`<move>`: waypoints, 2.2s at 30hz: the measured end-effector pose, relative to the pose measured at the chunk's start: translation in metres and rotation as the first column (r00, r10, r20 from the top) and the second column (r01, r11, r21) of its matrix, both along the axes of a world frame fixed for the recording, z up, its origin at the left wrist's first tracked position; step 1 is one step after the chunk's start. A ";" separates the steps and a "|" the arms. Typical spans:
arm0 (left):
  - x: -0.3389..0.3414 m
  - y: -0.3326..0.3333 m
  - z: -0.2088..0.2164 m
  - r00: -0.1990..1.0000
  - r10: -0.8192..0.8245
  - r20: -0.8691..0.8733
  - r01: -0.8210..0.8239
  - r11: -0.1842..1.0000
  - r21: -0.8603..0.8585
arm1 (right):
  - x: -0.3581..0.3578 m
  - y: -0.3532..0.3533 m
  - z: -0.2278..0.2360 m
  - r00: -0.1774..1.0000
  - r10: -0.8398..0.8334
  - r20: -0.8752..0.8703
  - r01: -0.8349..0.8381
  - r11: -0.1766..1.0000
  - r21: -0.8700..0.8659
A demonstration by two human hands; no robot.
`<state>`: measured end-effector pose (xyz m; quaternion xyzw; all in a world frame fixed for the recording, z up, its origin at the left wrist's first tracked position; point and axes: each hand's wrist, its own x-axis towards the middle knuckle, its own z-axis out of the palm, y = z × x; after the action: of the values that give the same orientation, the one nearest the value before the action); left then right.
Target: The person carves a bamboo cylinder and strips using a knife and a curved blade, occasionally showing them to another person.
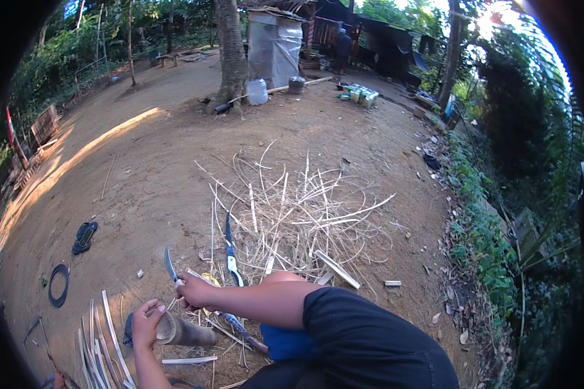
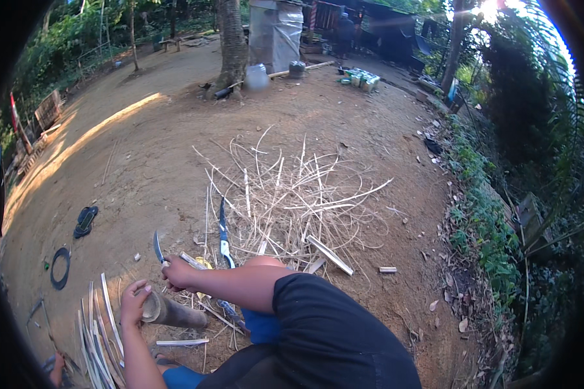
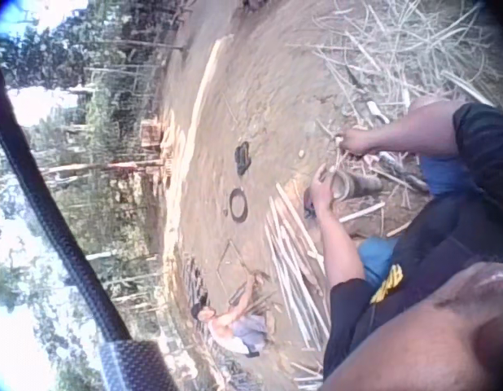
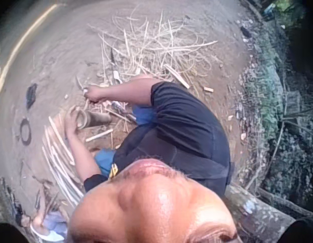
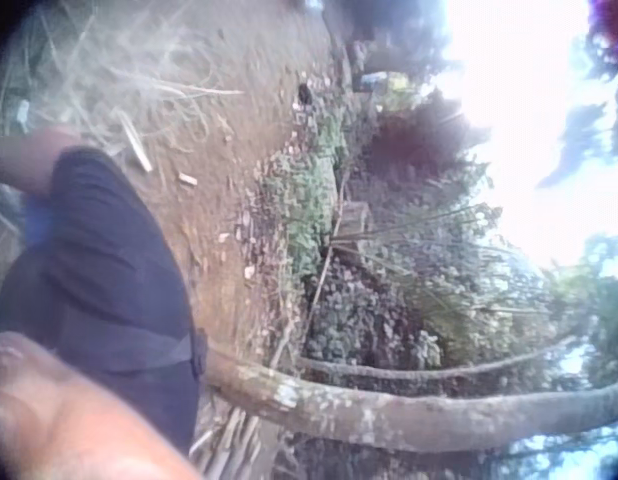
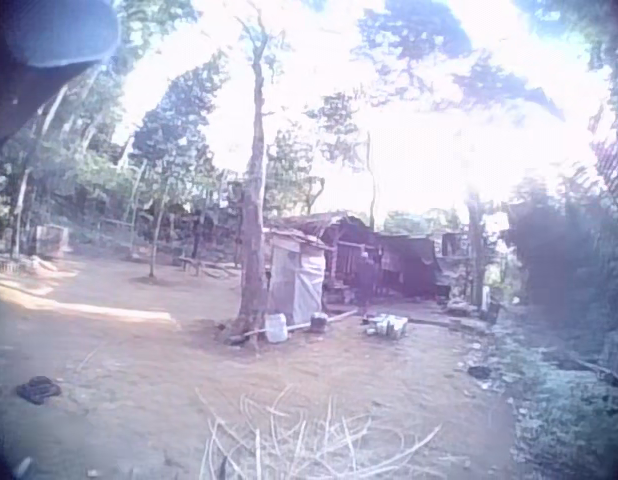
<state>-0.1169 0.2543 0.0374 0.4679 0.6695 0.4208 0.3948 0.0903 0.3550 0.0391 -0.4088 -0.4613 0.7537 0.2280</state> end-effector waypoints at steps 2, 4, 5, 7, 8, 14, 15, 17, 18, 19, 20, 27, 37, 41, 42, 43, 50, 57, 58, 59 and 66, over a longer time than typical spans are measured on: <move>-0.006 -0.004 0.001 1.000 -0.001 0.023 0.001 1.000 0.003 | -0.005 0.004 -0.002 0.999 -0.031 0.020 0.030 0.999 0.038; -0.009 -0.008 0.005 1.000 -0.002 0.022 0.002 1.000 0.001 | -0.010 0.014 -0.010 0.998 -0.006 0.060 0.001 0.997 0.079; -0.012 -0.010 0.004 0.999 -0.004 0.038 0.005 1.000 -0.011 | -0.013 0.017 -0.015 0.998 -0.016 0.054 0.011 0.995 0.096; -0.020 -0.017 0.006 0.998 0.009 0.065 -0.007 0.999 -0.037 | -0.015 0.018 -0.009 1.000 -0.004 0.031 0.002 0.997 0.077; -0.022 -0.019 0.008 0.997 0.023 0.077 -0.019 0.999 -0.048 | -0.014 0.020 -0.006 1.000 -0.001 0.019 0.000 0.998 0.067; -0.049 -0.028 -0.004 0.989 0.144 -0.018 -0.144 0.989 -0.043 | 0.048 0.072 0.053 0.918 -0.387 -0.083 0.392 0.861 0.325; -0.052 -0.028 -0.007 0.985 0.166 -0.047 -0.168 0.985 -0.032 | 0.073 0.083 0.065 0.878 -0.463 -0.120 0.473 0.806 0.355; -0.028 -0.016 0.002 0.974 0.178 -0.142 -0.177 0.984 0.015 | 0.149 0.129 0.044 0.686 -0.716 -0.133 0.629 0.491 0.603; -0.035 -0.027 0.005 0.953 0.243 -0.183 -0.237 0.970 0.052 | 0.173 0.130 0.064 0.690 -0.723 -0.007 0.570 0.537 0.622; -0.037 -0.029 0.007 0.934 0.290 -0.209 -0.274 0.956 0.103 | 0.197 0.128 0.076 0.576 -0.814 -0.072 0.638 0.393 0.662; -0.032 -0.027 0.004 0.922 0.315 -0.223 -0.286 0.946 0.151 | 0.246 0.145 0.077 0.488 -0.873 0.025 0.620 0.366 0.694; -0.026 -0.016 -0.005 0.949 0.247 -0.194 -0.225 0.966 0.129 | 0.535 0.170 0.162 -0.051 -0.994 0.096 0.475 0.060 0.878; -0.013 -0.007 -0.004 0.956 0.206 -0.211 -0.183 0.975 0.124 | 0.630 0.125 0.233 -0.241 -0.955 0.172 0.434 0.052 0.900; -0.011 -0.003 -0.009 0.936 0.241 -0.257 -0.199 0.963 0.180 | 0.600 0.139 0.233 -0.184 -0.967 0.176 0.366 0.099 0.925; -0.019 -0.009 -0.003 0.921 0.272 -0.280 -0.223 0.955 0.194 | 0.570 0.149 0.229 -0.134 -0.972 0.193 0.346 0.137 0.928; -0.006 -0.002 -0.003 0.921 0.248 -0.301 -0.191 0.960 0.206 | 0.574 0.158 0.227 -0.162 -0.974 0.159 0.256 0.114 0.960; 0.012 -0.019 0.016 0.845 0.451 -0.288 -0.357 0.876 0.324 | 0.307 0.118 0.100 0.810 -0.492 0.318 0.208 0.748 0.630; 0.002 -0.041 0.001 0.827 0.476 -0.300 -0.338 0.846 0.412 | 0.100 0.002 0.042 0.957 0.090 0.276 -0.191 0.912 0.364; 0.002 -0.044 -0.003 0.825 0.485 -0.290 -0.346 0.840 0.419 | 0.084 -0.008 0.027 0.967 0.155 0.202 -0.207 0.940 0.272; 0.000 -0.048 -0.002 0.828 0.485 -0.281 -0.343 0.835 0.430 | 0.073 -0.014 0.007 0.947 0.207 0.245 -0.268 0.930 0.251; -0.022 -0.064 0.008 0.808 0.449 -0.382 -0.389 0.893 0.226 | 0.054 -0.026 -0.003 0.802 0.415 0.429 -0.554 0.784 0.279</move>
<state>-0.1385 0.1900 0.0457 0.4143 0.7952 0.4304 0.1037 0.1445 0.3287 0.0360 -0.3454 -0.7250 0.5957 0.0156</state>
